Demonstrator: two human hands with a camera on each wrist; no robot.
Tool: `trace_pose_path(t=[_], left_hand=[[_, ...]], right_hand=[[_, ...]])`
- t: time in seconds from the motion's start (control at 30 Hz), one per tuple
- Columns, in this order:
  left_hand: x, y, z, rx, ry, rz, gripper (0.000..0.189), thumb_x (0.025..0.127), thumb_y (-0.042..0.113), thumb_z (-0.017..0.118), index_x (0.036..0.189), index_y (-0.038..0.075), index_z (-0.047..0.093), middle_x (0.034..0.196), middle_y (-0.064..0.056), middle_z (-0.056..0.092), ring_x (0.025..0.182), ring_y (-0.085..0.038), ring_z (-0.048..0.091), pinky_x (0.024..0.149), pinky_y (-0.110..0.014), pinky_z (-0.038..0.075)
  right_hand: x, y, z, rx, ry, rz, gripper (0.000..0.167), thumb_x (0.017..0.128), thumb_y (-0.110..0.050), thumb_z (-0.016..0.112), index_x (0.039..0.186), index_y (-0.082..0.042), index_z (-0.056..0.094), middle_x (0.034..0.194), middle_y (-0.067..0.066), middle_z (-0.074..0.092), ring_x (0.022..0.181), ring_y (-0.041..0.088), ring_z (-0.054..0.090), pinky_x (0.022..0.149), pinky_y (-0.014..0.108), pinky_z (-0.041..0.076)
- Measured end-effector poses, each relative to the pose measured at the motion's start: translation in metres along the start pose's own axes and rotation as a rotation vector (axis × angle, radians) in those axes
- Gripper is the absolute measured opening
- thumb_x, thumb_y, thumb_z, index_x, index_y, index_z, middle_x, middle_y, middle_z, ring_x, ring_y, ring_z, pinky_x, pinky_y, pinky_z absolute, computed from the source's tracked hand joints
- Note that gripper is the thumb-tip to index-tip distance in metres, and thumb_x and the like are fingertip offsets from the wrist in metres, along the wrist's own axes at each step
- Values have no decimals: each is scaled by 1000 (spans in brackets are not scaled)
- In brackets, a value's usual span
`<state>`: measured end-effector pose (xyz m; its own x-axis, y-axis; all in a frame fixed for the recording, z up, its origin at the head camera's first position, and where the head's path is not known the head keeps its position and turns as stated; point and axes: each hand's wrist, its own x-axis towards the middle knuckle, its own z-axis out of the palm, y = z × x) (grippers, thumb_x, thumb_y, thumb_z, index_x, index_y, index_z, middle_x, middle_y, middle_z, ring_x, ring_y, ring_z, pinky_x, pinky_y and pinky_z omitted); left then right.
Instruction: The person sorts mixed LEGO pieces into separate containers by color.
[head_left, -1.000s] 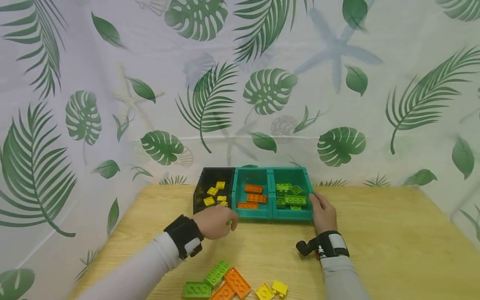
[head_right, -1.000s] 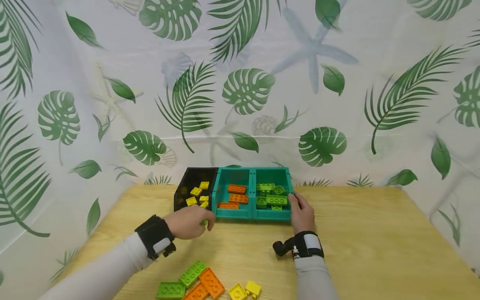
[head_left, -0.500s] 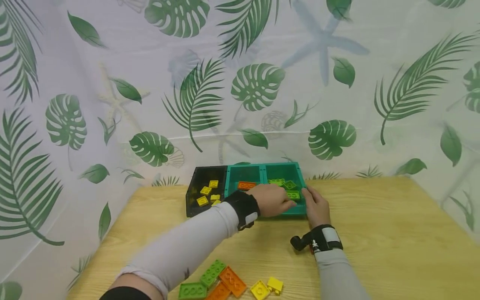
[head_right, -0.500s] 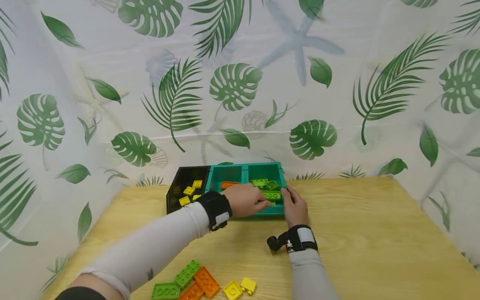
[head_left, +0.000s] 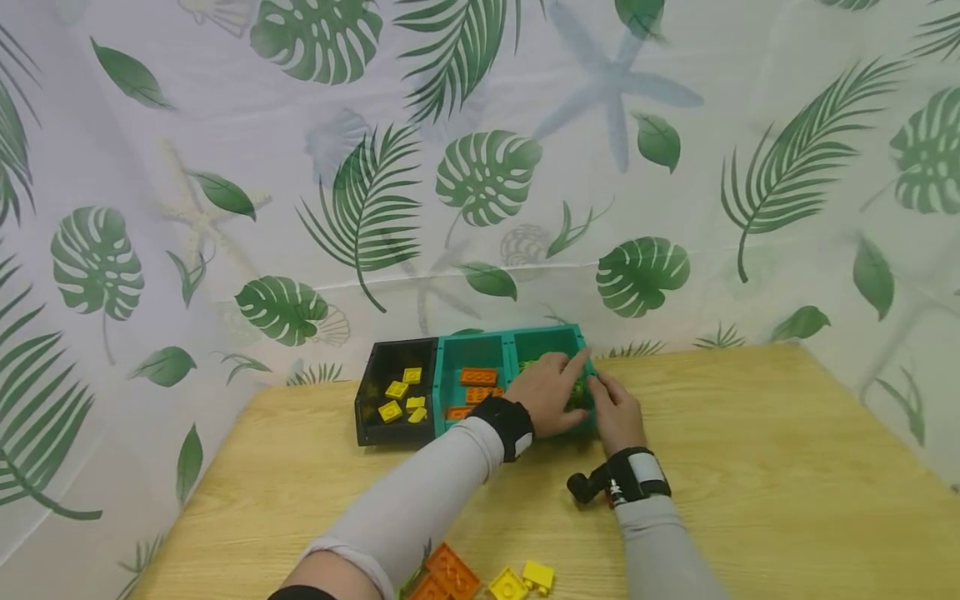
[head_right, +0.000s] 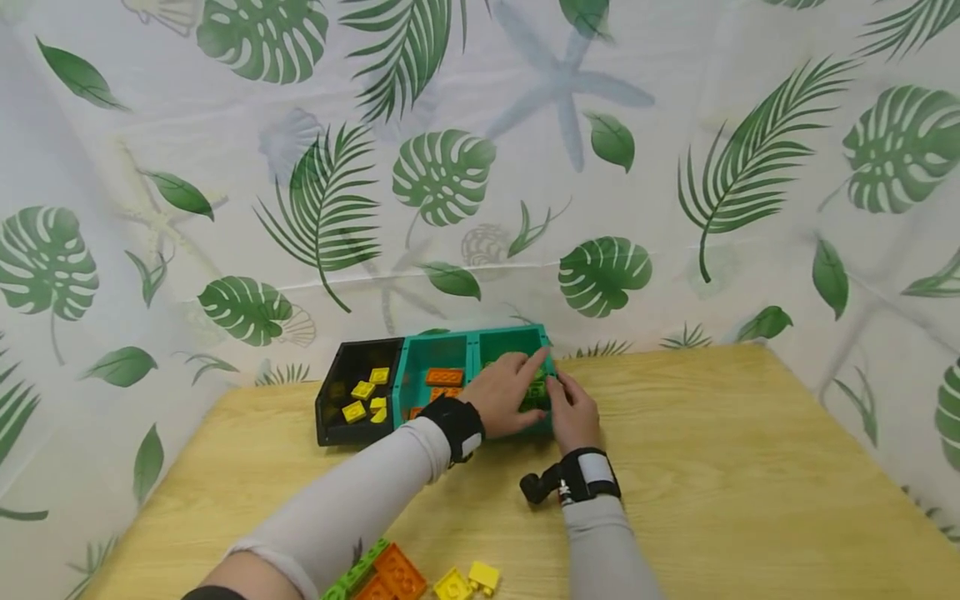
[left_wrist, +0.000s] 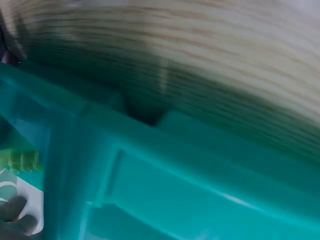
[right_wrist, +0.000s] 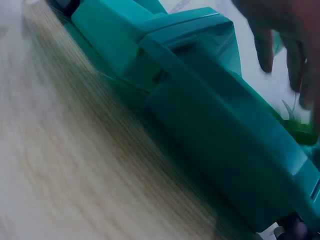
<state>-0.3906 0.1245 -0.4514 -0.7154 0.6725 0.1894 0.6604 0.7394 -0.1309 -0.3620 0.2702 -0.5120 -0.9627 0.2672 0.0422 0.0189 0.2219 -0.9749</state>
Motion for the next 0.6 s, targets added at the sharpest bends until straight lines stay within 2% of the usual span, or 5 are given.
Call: trace_pose_path(t=[0.1,0.17,0.4,0.5,0.6], left_hand=[[-5,-8,2,15,-14,-27,100,90,63,56,159,18,-1,161,-14,23,149,-30,23,116,-43,30],[-10,-14,2,11,-10,-39,103,90,64,56,159,18,-5,165,-13,11,152,-29,12,118,-46,25],[-28,-36,0,-36,11,-69,105,89,61,61,159,17,-5,166,-13,6,153,-28,8,119,-48,22],[-39,-43,-2,-14,3,-84,103,90,59,59,159,16,-4,166,-12,6,153,-28,9,120,-46,20],[-52,-48,-7,15,11,-63,98,92,57,58,159,14,0,165,-13,7,152,-29,11,120,-44,20]], right_hand=[[0,-3,2,-8,-8,3,64,98,-58,44,146,-16,48,147,13,50,134,34,46,107,53,38],[0,-4,3,-13,-15,2,64,98,-58,44,147,-16,47,147,13,49,134,34,47,107,53,38],[-2,-5,5,-15,-21,11,62,99,-55,46,147,-15,48,149,13,47,139,33,41,112,50,33],[-2,-6,4,-25,-29,19,64,99,-56,44,148,-15,45,151,13,44,142,33,38,113,51,31],[-2,-6,1,-29,-29,29,66,99,-58,43,150,-16,43,153,12,43,143,34,36,114,51,30]])
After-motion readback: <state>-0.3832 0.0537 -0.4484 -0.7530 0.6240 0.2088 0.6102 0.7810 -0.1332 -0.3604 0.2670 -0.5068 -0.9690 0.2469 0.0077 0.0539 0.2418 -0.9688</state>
